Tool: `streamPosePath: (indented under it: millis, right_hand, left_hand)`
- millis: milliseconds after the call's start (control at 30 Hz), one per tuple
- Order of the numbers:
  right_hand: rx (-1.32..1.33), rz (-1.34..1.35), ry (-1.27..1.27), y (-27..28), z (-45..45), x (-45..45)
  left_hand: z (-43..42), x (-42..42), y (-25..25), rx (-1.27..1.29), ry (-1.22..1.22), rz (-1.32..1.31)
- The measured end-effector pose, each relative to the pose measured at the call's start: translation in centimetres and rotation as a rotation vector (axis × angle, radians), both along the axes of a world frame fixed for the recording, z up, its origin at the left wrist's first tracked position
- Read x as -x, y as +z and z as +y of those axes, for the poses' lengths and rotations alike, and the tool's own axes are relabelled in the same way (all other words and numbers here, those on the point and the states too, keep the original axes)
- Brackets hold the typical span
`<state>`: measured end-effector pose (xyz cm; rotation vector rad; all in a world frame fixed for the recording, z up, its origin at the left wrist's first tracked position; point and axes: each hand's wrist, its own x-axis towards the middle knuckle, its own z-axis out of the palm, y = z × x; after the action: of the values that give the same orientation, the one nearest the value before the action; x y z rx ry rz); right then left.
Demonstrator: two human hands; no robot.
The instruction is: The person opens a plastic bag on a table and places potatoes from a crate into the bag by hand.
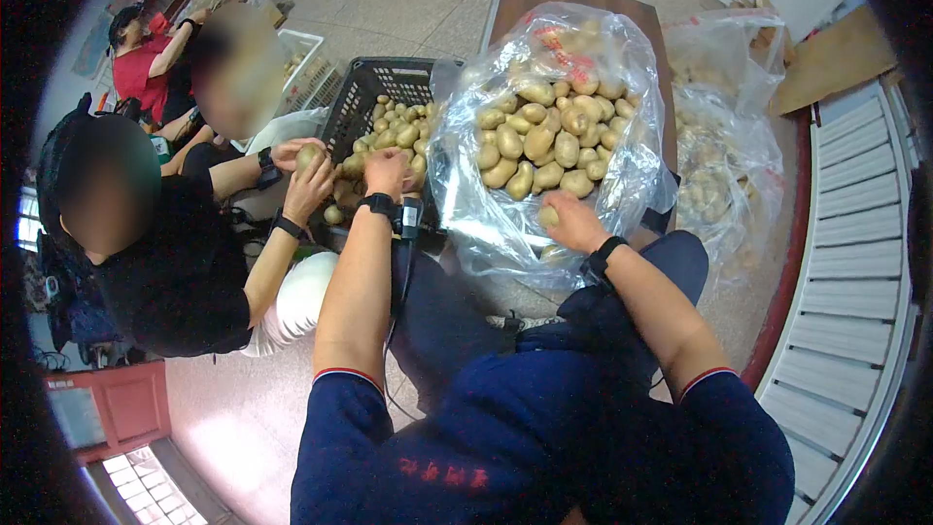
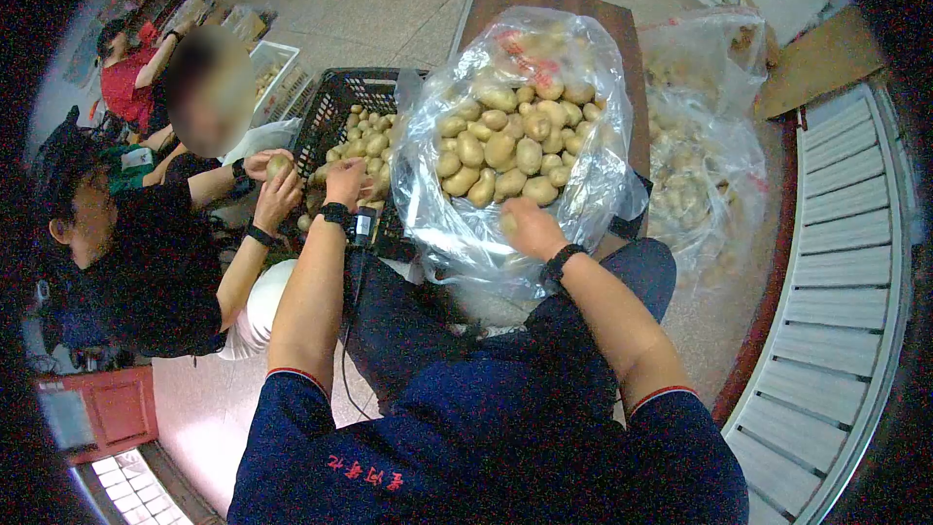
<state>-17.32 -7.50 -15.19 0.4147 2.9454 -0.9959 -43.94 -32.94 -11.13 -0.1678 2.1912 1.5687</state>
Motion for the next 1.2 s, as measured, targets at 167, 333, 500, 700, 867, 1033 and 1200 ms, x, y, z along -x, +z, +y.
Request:
streamPosePath:
  millis: [167, 333, 500, 700, 867, 1033, 1200]
  right_hand:
    - [0.091, 0.162, 0.052, -1.5, 0.6, 0.3]
    - [0.812, -0.079, -0.261, 1.7, 0.5, 1.8]
    - [1.121, -0.058, -0.303, 7.1, -1.6, 4.3]
    - [1.396, -0.031, -0.236, 7.5, -4.4, 7.1]
    - [1.228, -0.106, -0.204, 8.0, -7.2, 8.6]
    - [1.038, -0.146, -0.075, 8.3, -7.0, 8.5]
    - [0.682, -0.099, 0.001, 2.7, -3.5, 5.6]
  left_hand:
    - [0.9, -1.3, 0.7, -0.122, -0.084, -0.080]
    - [1.7, -2.5, 1.7, -0.134, -0.243, -0.071]
    - [2.4, -4.1, 3.3, -0.131, -0.315, -0.046]
    - [3.0, -4.5, 2.6, -0.354, -0.442, -0.261]
    - [2.8, -5.2, 3.8, -0.390, -0.651, -0.427]
    - [2.0, -5.0, 3.9, -0.474, -0.664, -0.388]
    - [1.7, -3.5, 1.9, -0.537, -0.481, -0.387]
